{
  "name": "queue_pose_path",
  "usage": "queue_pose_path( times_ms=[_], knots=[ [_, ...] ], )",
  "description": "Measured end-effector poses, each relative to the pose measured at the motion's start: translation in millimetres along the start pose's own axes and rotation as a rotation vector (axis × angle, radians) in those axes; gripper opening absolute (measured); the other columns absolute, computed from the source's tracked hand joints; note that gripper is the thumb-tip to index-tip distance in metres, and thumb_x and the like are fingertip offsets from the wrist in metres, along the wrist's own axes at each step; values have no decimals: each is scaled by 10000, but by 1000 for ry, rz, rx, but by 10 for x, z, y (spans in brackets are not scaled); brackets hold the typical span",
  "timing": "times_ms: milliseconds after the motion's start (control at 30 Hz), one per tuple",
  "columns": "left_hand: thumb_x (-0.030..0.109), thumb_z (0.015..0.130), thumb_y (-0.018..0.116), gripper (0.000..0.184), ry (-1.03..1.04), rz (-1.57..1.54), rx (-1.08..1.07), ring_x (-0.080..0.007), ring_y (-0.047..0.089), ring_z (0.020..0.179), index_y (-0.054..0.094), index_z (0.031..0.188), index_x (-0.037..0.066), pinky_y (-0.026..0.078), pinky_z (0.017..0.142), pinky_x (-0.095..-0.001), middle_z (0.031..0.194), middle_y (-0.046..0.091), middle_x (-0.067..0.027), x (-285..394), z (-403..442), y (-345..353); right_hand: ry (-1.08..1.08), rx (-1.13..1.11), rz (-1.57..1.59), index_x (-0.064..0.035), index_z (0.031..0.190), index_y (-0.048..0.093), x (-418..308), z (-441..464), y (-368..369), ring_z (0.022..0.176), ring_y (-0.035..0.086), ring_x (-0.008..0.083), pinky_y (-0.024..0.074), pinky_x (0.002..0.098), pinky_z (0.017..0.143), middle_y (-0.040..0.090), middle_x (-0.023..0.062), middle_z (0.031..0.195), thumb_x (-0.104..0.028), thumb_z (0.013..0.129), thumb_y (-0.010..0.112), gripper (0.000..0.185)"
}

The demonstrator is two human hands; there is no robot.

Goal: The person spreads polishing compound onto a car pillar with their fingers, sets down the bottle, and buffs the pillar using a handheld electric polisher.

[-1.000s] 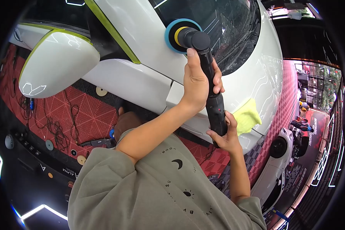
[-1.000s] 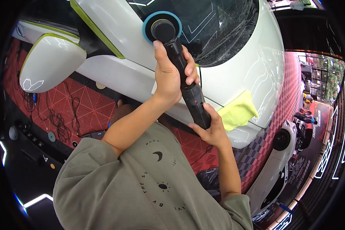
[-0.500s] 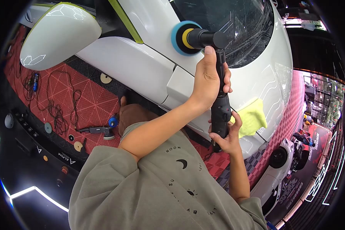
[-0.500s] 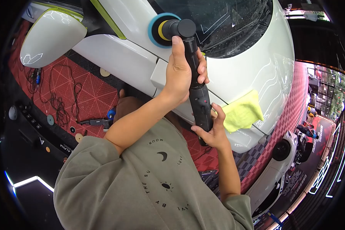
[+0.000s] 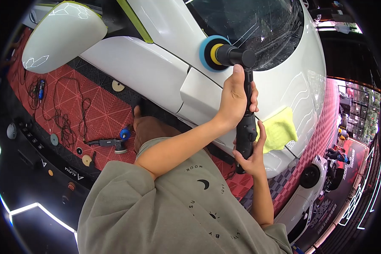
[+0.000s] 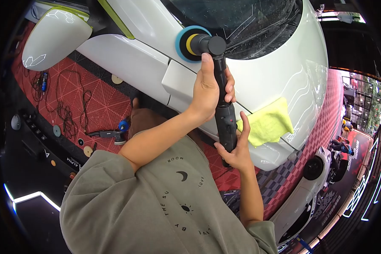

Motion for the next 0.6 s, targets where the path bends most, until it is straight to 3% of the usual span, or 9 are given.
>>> queue_pose_path(
  times_ms=[67,133,167,233,333,600],
  knots=[
    [679,959,261,660,-26,-9,0,-96,494,442,425,780,66,493,476,-271,571,478,-26,-81,-35,23,44,13,-25,-94,1506,20,17,-61,-15,801,607,191,498,347,774,612,149,964,-28,754,726,1034],
    [708,950,217,686,-91,43,-18,-106,482,460,435,810,73,479,513,-278,586,484,-29,-190,-76,46,22,67,-73,-56,1495,164,28,-143,-37,784,597,170,494,322,743,595,105,936,-9,743,702,926],
    [696,958,212,686,-100,44,-39,-107,484,461,438,799,67,483,517,-278,584,485,-30,-278,-95,51,22,69,-74,-56,1495,164,90,-202,-69,784,597,170,494,322,743,595,105,936,-9,743,702,926],
    [682,964,216,681,-126,59,-49,-106,490,464,444,805,60,489,521,-277,587,487,-30,-433,-145,86,95,49,-104,-14,1415,321,294,-362,-164,778,592,154,495,305,722,587,80,921,-15,738,702,777],
    [682,963,224,676,-146,86,-93,-112,495,456,453,852,56,508,529,-281,602,498,-36,-603,-181,113,167,77,-63,-3,1320,406,355,-532,-215,769,586,143,496,294,707,584,73,915,-17,736,704,656],
    [742,926,228,703,-73,61,6,-110,484,444,436,842,76,487,489,-288,586,485,-29,38,-24,-25,103,62,-82,-19,1266,437,-99,-72,120,768,593,137,497,286,718,595,56,869,-39,742,725,598]
  ],
)
Point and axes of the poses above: each hand's wrist, its own z-axis towards the middle knuckle, its own y-axis out of the palm, x = y × z, the point moved 2 cm from there along z, towards the middle knuckle
